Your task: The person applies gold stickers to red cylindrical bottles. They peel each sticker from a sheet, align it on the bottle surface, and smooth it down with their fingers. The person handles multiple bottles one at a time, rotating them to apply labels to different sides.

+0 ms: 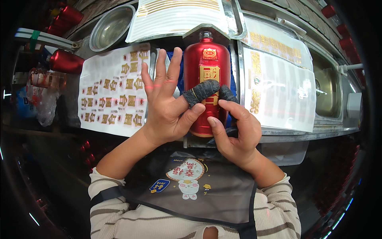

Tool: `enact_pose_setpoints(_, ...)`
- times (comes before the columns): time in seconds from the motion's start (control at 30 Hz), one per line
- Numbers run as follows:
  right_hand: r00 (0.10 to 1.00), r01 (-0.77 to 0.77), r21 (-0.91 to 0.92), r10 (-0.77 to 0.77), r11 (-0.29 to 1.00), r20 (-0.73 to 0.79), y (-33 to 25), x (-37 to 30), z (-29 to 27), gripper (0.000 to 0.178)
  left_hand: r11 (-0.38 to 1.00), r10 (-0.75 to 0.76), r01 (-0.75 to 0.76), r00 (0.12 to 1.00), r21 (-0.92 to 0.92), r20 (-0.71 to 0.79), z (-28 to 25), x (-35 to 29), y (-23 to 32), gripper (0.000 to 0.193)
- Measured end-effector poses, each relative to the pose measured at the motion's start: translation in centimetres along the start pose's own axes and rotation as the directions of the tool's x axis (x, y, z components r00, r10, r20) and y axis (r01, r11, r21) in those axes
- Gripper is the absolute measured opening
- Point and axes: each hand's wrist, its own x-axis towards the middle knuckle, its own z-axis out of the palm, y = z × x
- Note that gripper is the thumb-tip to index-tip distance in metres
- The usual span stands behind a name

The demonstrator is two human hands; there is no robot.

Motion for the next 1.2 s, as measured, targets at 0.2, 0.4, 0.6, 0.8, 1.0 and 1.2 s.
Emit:
enact_pose_setpoints(0.2, 0.992, -0.07, -0.005, 0.07, 0.998, 0.108, -0.6, -0.1, -0.6, 0.038, 1.0, -0.007, 0.007, 1.0, 0.028, 0.011, -0.6, -1.3, -1.6, 0.031)
enact_pose_setpoints(0.4, 0.993, -0.054, -0.021, 0.055, 0.998, 0.102, -0.5, 0.0, -0.5, 0.038, 0.995, 0.096, -0.096, 0.995, -0.005, 0.017, -1.0, 0.5, -1.3, 0.029)
enact_pose_setpoints(0.6, 1.0, 0.006, -0.026, -0.007, 1.0, -0.013, -0.3, 0.1, 0.2, 0.038, 0.987, 0.161, -0.162, 0.986, -0.02, -0.032, -0.3, 3.7, -3.1, 0.038)
enact_pose_setpoints(0.8, 0.999, -0.032, 0.001, 0.032, 1.0, -0.006, -0.3, 0.0, 0.3, 0.038, 0.991, 0.088, -0.093, 0.995, -0.094, -0.051, 0.3, 2.4, -4.3, 0.038)
enact_pose_setpoints(1.0, 1.0, -0.03, -0.002, 0.03, 1.0, -0.002, -0.4, 0.0, 0.2, 0.037, 0.984, 0.155, -0.158, 0.987, -0.086, -0.039, -0.3, 3.1, -3.4, 0.04)
enact_pose_setpoints(1.2, 0.998, -0.064, -0.008, 0.064, 0.998, 0.012, -0.4, -0.5, 0.3, 0.037, 0.982, 0.126, -0.142, 0.983, -0.121, -0.132, 1.2, 5.4, -4.7, 0.042)
